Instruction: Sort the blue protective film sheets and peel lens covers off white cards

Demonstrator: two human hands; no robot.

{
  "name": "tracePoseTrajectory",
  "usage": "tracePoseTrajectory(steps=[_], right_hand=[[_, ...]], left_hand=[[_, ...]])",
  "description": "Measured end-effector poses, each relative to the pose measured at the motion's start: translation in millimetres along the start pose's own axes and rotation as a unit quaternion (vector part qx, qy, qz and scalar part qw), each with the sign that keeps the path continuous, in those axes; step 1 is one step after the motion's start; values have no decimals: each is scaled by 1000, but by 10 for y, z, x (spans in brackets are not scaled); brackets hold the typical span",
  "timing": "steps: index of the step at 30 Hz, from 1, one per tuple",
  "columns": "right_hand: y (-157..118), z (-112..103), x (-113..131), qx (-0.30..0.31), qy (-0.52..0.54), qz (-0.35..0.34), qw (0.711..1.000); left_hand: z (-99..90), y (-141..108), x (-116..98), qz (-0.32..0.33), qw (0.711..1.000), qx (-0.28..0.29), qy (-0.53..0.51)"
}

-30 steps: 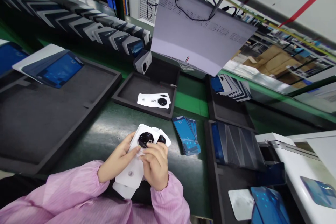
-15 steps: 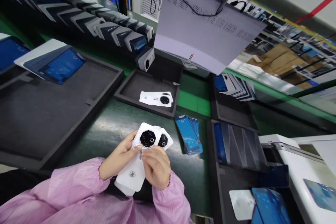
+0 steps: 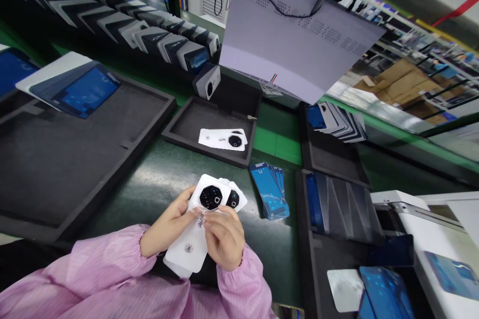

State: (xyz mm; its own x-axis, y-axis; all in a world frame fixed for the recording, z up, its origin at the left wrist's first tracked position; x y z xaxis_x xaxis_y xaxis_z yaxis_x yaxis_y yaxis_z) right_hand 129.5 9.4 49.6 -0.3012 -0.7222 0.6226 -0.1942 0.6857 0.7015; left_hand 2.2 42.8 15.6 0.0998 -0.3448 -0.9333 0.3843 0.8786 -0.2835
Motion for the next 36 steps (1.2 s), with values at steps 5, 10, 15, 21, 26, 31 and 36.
tracePoseTrajectory(steps=[5,10,15,21,26,31,36], right_hand=[[22,-7,22,-1,-5,-10,1000],[31,-21,25,-12,-30,-5,999],[26,-75,-42,-70,-137,67,986],[34,-108,-193,-69,-106,204,971],[-68,-353,-324,-231,15,289,929],[-197,-767,-397,-455,75,287,840],[-191,-703,-508,-352,156,397,833]], left_hand=[[5,-10,-8,-1,1000,-1,1],[9,-14,-4,-10,1000,-5,-10],[32,-11,-8,-20,1000,6,-19],[49,-17,-4,-17,999,13,-30],[-20,-4,-18,0,999,-20,-36],[-138,18,-52,6,993,-83,-84],[-203,27,-83,-13,981,-115,-158]])
Point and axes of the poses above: each hand's wrist, its own y-axis towards the middle knuckle, its own z-axis out of the palm, x = y × z, the point moved 5 cm from there along y, towards the middle knuckle, and after that the axes turned 14 degrees about y, right-handed, at the moved point
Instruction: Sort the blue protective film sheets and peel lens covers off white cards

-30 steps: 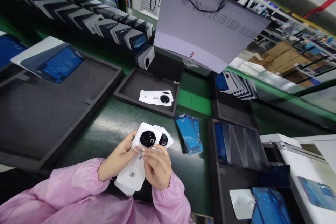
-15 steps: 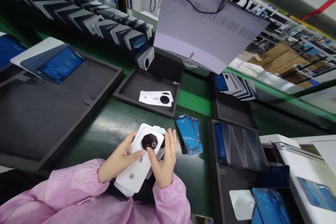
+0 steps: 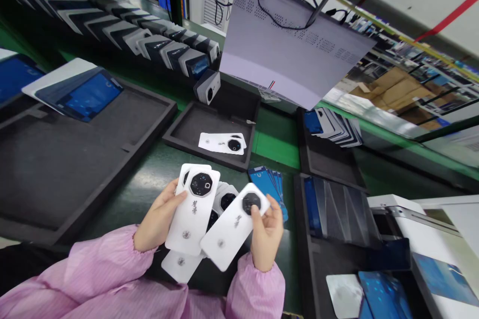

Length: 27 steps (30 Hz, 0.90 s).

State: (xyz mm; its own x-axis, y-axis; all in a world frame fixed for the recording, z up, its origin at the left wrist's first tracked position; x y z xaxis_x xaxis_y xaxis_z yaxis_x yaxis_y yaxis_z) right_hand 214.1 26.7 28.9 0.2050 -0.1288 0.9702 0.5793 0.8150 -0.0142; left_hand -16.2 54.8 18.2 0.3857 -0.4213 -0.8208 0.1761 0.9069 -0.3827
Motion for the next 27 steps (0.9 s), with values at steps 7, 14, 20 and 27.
tracePoseTrajectory(steps=[7,14,20,27], right_hand=[[-17,110,-171,135,-207,15,969],[-194,346,19,82,-390,-277,874],[-367,496,66,153,-252,-239,925],[-370,499,42,158,-256,-213,930]], left_hand=[[23,-15,-56,-11,1000,23,-10],[153,-62,49,-51,993,94,42],[176,-147,119,55,958,109,258],[212,-207,173,68,914,129,378]])
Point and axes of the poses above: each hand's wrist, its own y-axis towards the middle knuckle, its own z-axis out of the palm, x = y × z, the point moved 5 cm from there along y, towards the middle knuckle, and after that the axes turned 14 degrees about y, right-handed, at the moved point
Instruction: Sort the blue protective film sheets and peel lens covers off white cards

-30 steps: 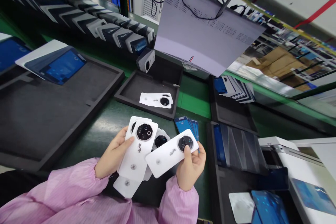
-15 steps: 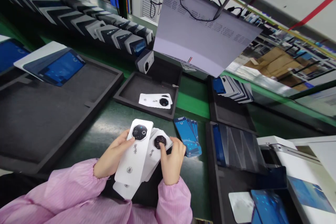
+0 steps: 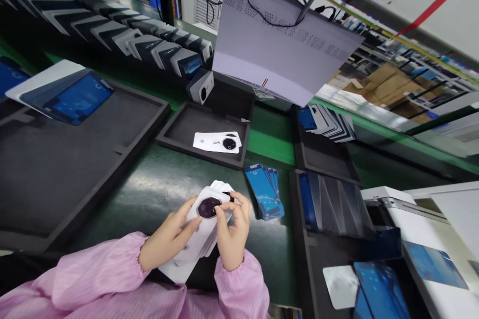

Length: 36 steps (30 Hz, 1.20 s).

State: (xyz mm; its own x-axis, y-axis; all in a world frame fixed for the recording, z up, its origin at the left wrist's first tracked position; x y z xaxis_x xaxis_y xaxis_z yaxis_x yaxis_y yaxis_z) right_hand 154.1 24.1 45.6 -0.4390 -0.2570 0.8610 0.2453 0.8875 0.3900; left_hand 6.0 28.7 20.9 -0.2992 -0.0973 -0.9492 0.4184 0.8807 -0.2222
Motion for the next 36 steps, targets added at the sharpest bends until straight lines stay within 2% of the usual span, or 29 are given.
tracePoseTrajectory(steps=[3,5,8,13,25,36], right_hand=[[-62,41,135,13,-48,-125,991],[-127,114,215,62,-41,-206,976],[-198,192,266,126,17,-260,957],[-209,188,272,121,77,-280,949],[-199,180,254,113,88,-279,949],[-183,173,262,109,77,-266,955]], left_hand=[[-15,40,3,3,998,-20,-68],[-36,77,8,4,990,-30,-134],[-61,119,20,-9,982,-24,-187],[-98,114,6,-9,979,-21,-204],[-112,101,9,-36,976,-14,-216],[-69,116,56,-48,959,5,-280]])
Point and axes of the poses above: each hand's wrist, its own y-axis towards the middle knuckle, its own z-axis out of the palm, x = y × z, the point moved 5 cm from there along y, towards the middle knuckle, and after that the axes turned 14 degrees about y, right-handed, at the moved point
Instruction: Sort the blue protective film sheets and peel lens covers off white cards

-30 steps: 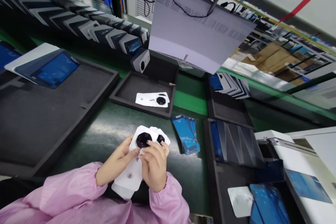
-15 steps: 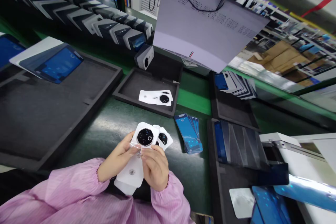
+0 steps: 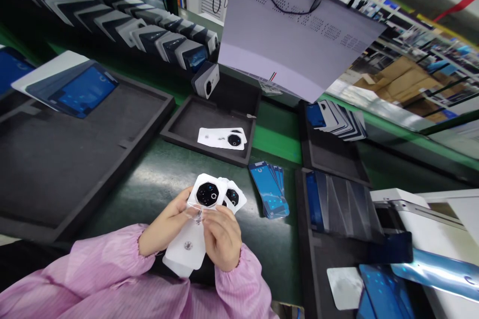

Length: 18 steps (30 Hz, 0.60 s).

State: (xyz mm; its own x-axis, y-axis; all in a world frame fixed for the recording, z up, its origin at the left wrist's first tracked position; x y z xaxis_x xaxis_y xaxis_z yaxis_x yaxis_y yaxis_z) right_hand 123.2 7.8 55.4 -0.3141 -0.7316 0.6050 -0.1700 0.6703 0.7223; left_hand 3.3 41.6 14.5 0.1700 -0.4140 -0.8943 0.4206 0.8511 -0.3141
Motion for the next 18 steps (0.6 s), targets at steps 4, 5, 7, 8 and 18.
tracePoseTrajectory(steps=[4,5,7,8,18], right_hand=[[8,-7,8,-5,1,-2,1000],[7,-7,9,-5,0,-3,1000],[5,-7,9,-4,-4,-4,1000],[5,-8,8,-3,-7,-4,1000],[20,-27,16,-3,-33,1,999]], left_hand=[[-2,5,1,-2,1000,-4,1],[-3,6,-2,-3,1000,-5,2],[-2,4,-9,-3,1000,-5,4],[-1,2,-12,-3,1000,-5,5],[13,-7,-20,-4,1000,-7,16]])
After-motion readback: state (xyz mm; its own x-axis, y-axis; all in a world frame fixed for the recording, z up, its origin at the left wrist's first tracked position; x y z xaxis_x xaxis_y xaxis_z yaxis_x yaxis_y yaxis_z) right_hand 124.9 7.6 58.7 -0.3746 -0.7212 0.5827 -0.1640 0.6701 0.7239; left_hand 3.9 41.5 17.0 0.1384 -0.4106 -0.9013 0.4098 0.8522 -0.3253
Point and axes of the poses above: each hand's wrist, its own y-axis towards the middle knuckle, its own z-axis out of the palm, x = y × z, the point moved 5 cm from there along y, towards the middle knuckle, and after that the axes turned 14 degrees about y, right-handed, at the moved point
